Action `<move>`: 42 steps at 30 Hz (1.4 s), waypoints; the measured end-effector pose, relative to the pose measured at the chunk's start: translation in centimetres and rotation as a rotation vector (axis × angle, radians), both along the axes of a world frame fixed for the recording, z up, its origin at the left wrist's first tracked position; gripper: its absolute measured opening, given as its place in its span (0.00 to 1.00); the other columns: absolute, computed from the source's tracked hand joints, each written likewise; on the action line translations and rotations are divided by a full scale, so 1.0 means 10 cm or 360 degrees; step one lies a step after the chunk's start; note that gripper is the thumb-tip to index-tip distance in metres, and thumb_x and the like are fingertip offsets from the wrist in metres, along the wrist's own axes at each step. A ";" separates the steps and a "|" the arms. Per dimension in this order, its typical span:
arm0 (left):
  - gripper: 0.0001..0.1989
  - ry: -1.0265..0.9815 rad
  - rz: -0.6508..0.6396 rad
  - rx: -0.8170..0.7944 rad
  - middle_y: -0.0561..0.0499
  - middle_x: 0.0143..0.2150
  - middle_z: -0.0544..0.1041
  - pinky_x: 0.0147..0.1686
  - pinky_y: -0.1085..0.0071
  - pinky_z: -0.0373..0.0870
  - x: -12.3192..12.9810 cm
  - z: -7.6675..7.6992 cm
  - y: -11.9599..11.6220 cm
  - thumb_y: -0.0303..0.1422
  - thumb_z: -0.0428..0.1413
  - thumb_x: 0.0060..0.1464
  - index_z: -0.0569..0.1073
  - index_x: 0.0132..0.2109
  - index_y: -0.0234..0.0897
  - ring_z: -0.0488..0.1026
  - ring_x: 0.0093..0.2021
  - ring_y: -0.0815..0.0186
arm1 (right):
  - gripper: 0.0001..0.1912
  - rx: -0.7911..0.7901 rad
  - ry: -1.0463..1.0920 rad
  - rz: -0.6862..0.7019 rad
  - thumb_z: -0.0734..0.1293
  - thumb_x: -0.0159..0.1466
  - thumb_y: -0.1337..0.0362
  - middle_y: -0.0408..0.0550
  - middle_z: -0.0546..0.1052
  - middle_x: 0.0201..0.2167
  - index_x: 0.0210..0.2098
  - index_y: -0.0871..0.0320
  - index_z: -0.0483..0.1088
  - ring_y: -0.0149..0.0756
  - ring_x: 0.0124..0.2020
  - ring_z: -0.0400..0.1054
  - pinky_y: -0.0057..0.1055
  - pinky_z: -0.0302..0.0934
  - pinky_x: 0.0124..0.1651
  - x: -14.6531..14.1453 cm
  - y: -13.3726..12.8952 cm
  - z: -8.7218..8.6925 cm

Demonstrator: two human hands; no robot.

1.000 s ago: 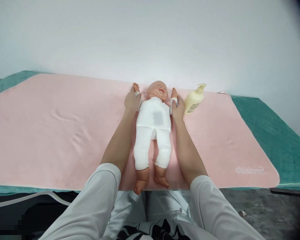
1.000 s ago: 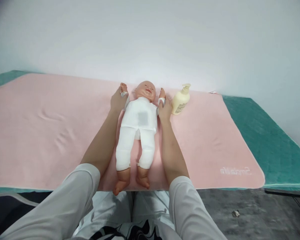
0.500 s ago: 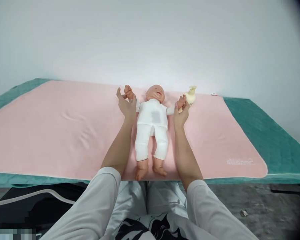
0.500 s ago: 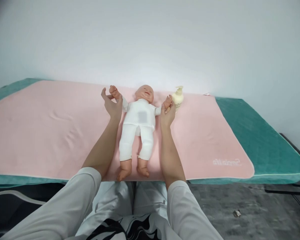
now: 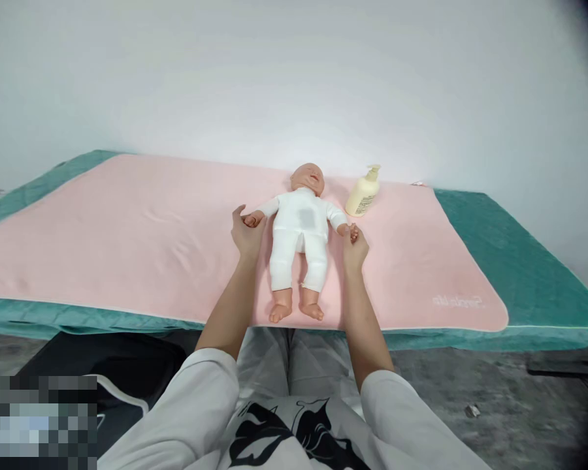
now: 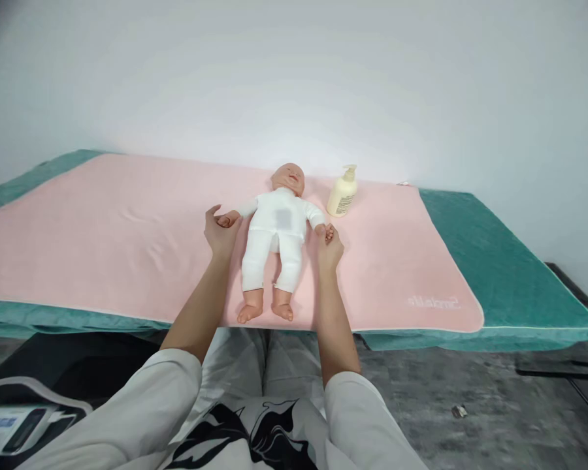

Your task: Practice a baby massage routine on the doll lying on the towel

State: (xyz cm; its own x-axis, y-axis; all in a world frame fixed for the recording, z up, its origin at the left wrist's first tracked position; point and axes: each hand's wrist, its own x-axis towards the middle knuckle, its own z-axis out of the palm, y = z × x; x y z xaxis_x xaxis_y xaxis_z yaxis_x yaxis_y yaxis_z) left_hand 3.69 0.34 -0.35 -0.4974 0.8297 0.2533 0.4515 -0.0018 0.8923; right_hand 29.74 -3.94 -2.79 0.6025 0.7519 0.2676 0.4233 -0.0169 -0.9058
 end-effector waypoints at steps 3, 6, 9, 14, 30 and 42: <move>0.30 0.0061 -0.0045 -0.0071 0.49 0.46 0.78 0.45 0.70 0.71 -0.05 -0.05 -0.04 0.36 0.63 0.50 0.66 0.59 0.41 0.77 0.43 0.65 | 0.20 -0.0077 -0.0180 0.0058 0.60 0.64 0.51 0.55 0.80 0.40 0.42 0.59 0.74 0.44 0.42 0.73 0.40 0.65 0.51 0.01 -0.07 -0.08; 0.29 0.0201 -0.0112 -0.0216 0.47 0.47 0.79 0.47 0.66 0.70 -0.08 -0.07 -0.06 0.34 0.63 0.49 0.67 0.58 0.40 0.78 0.45 0.60 | 0.16 -0.0038 -0.0444 0.0122 0.58 0.64 0.57 0.57 0.79 0.42 0.38 0.60 0.73 0.45 0.47 0.71 0.43 0.62 0.58 0.03 -0.11 -0.13; 0.27 0.0334 -0.0163 -0.0340 0.45 0.47 0.80 0.50 0.62 0.69 -0.09 -0.07 -0.06 0.33 0.62 0.49 0.68 0.57 0.39 0.77 0.49 0.56 | 0.15 -0.0020 -0.0588 0.0141 0.58 0.64 0.61 0.60 0.79 0.42 0.36 0.61 0.73 0.46 0.50 0.70 0.45 0.55 0.65 0.03 -0.12 -0.14; 0.27 0.0342 -0.0197 -0.0335 0.44 0.48 0.80 0.51 0.60 0.69 -0.10 -0.08 -0.05 0.32 0.62 0.48 0.69 0.57 0.39 0.77 0.49 0.54 | 0.21 -0.0171 -0.0400 0.0103 0.62 0.62 0.59 0.64 0.77 0.50 0.51 0.64 0.70 0.49 0.53 0.70 0.47 0.63 0.58 0.01 -0.14 -0.13; 0.38 -0.0906 0.0034 0.0627 0.39 0.60 0.72 0.60 0.66 0.70 0.16 -0.10 0.44 0.27 0.57 0.56 0.49 0.69 0.37 0.73 0.60 0.64 | 0.36 0.0505 0.0063 0.0019 0.62 0.65 0.52 0.62 0.71 0.59 0.68 0.60 0.49 0.42 0.60 0.70 0.46 0.64 0.62 -0.05 0.38 0.00; 0.43 -0.0241 -0.0183 0.0404 0.44 0.68 0.65 0.63 0.58 0.64 0.29 -0.06 1.05 0.42 0.53 0.63 0.36 0.74 0.44 0.68 0.64 0.56 | 0.34 0.0395 -0.0419 0.0339 0.51 0.71 0.53 0.57 0.56 0.71 0.72 0.58 0.43 0.42 0.71 0.53 0.49 0.50 0.71 0.09 1.24 -0.03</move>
State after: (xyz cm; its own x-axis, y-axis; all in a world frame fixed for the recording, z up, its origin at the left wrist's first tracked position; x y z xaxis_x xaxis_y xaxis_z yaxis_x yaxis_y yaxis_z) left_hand 6.59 10.80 -0.93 -0.4519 0.8024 0.3898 0.2973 -0.2765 0.9139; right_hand 30.64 8.47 -3.08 0.3273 0.7456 0.5804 0.6114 0.3013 -0.7318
